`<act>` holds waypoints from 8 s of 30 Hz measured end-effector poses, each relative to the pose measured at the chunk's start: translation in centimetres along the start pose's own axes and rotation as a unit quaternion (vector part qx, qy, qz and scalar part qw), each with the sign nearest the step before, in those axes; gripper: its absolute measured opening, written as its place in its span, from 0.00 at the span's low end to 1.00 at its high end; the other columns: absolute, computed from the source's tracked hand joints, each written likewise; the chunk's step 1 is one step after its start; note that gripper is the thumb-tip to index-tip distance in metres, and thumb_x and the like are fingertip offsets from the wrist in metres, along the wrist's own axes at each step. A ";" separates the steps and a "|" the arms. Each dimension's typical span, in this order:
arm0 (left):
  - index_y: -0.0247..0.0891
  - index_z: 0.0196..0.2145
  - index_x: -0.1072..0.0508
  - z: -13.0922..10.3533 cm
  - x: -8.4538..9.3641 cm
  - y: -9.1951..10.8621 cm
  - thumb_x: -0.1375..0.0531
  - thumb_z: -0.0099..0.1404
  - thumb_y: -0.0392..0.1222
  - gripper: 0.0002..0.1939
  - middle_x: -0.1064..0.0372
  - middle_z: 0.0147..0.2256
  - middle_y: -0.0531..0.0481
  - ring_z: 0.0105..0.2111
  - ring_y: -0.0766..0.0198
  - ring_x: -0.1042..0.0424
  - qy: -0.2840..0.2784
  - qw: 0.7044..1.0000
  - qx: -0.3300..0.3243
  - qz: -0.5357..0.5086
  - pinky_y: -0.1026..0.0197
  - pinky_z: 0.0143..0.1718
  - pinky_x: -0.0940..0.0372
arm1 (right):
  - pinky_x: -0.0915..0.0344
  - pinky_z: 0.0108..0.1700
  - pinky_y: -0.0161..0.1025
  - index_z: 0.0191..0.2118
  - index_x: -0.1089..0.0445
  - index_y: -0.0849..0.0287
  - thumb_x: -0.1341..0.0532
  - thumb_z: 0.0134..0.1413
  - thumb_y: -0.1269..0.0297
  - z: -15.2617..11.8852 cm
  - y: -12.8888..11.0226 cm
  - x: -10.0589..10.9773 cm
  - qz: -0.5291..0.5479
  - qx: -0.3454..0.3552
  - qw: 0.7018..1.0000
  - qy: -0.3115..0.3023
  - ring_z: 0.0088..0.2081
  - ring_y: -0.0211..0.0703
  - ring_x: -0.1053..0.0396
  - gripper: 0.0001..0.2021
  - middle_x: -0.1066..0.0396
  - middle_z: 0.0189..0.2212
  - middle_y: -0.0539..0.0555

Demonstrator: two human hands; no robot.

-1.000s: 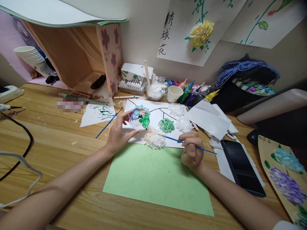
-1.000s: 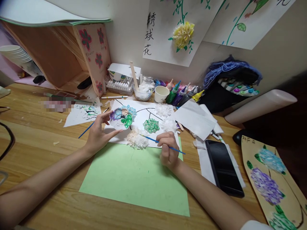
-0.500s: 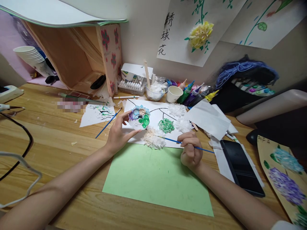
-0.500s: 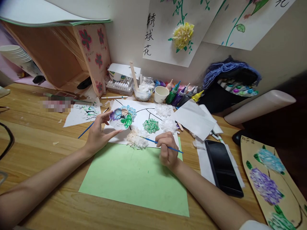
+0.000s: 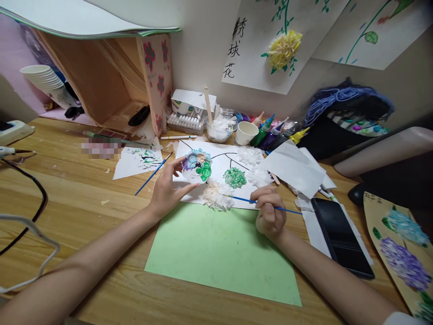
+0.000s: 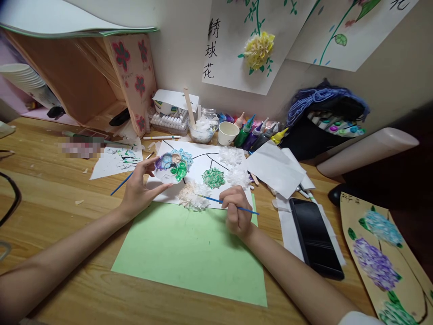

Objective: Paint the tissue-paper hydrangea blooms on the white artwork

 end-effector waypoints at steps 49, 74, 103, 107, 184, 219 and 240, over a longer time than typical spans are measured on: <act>0.41 0.59 0.42 -0.1 -0.1 0.2 0.34 0.59 0.47 0.34 0.31 0.49 0.42 0.40 0.60 0.30 -0.066 0.997 -0.047 0.009 0.56 0.44 0.32 | 0.30 0.45 0.45 0.53 0.34 0.52 0.50 0.63 0.70 0.4 -0.1 0.7 -0.084 0.023 0.976 -0.198 0.47 0.45 0.30 0.16 0.24 0.44 0.55; 0.41 0.59 0.41 -0.1 -0.2 0.4 0.34 0.58 0.50 0.35 0.30 0.46 0.44 0.40 0.60 0.30 -0.074 0.995 -0.061 0.015 0.56 0.44 0.32 | 0.31 0.42 0.46 0.49 0.33 0.52 0.49 0.61 0.72 0.3 -0.2 1.1 -0.085 0.025 0.982 -0.164 0.45 0.47 0.27 0.15 0.23 0.40 0.54; 0.41 0.59 0.41 -0.1 -0.2 0.5 0.34 0.58 0.50 0.35 0.30 0.46 0.44 0.39 0.60 0.30 -0.078 0.995 -0.066 0.012 0.57 0.43 0.32 | 0.31 0.44 0.45 0.50 0.33 0.53 0.50 0.63 0.71 0.5 -0.3 1.0 -0.079 0.019 0.982 -0.168 0.46 0.46 0.28 0.15 0.23 0.41 0.54; 0.41 0.59 0.41 -0.2 -0.3 0.4 0.34 0.57 0.50 0.35 0.30 0.45 0.44 0.39 0.61 0.30 -0.077 0.995 -0.069 0.015 0.58 0.43 0.32 | 0.32 0.44 0.46 0.51 0.34 0.51 0.50 0.62 0.72 0.4 -0.3 1.1 -0.072 0.017 0.981 -0.180 0.46 0.46 0.28 0.16 0.24 0.43 0.54; 0.41 0.56 0.36 0.5 -0.1 -0.2 0.33 0.55 0.53 0.34 0.31 0.46 0.46 0.39 0.60 0.31 -0.023 0.999 0.032 -0.012 0.59 0.42 0.33 | 0.40 0.35 0.41 0.28 0.35 0.55 0.45 0.55 0.64 -0.1 1.5 1.5 0.188 -0.317 0.929 -0.026 0.29 0.42 0.37 0.07 0.33 0.26 0.50; 0.41 0.58 0.39 0.1 -0.1 0.4 0.32 0.56 0.49 0.35 0.29 0.46 0.43 0.37 0.60 0.29 -0.045 0.998 -0.045 0.026 0.58 0.41 0.32 | 0.39 0.55 0.48 0.59 0.38 0.43 0.52 0.66 0.64 0.2 0.5 0.7 0.012 -0.143 0.957 -0.251 0.55 0.47 0.36 0.19 0.30 0.54 0.51; 0.40 0.58 0.39 0.2 -0.1 0.5 0.32 0.55 0.48 0.36 0.29 0.46 0.44 0.36 0.62 0.30 -0.039 0.997 -0.064 0.029 0.60 0.40 0.32 | 0.37 0.54 0.46 0.58 0.38 0.45 0.52 0.66 0.65 0.2 0.3 0.8 -0.004 -0.111 0.966 -0.231 0.53 0.45 0.36 0.18 0.29 0.52 0.51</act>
Point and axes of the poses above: each hand's wrist, its own z-axis towards the middle knuckle, its own x-axis out of the back of the hand, y = z × x, the point moved 2 cm from there along z, towards the middle knuckle
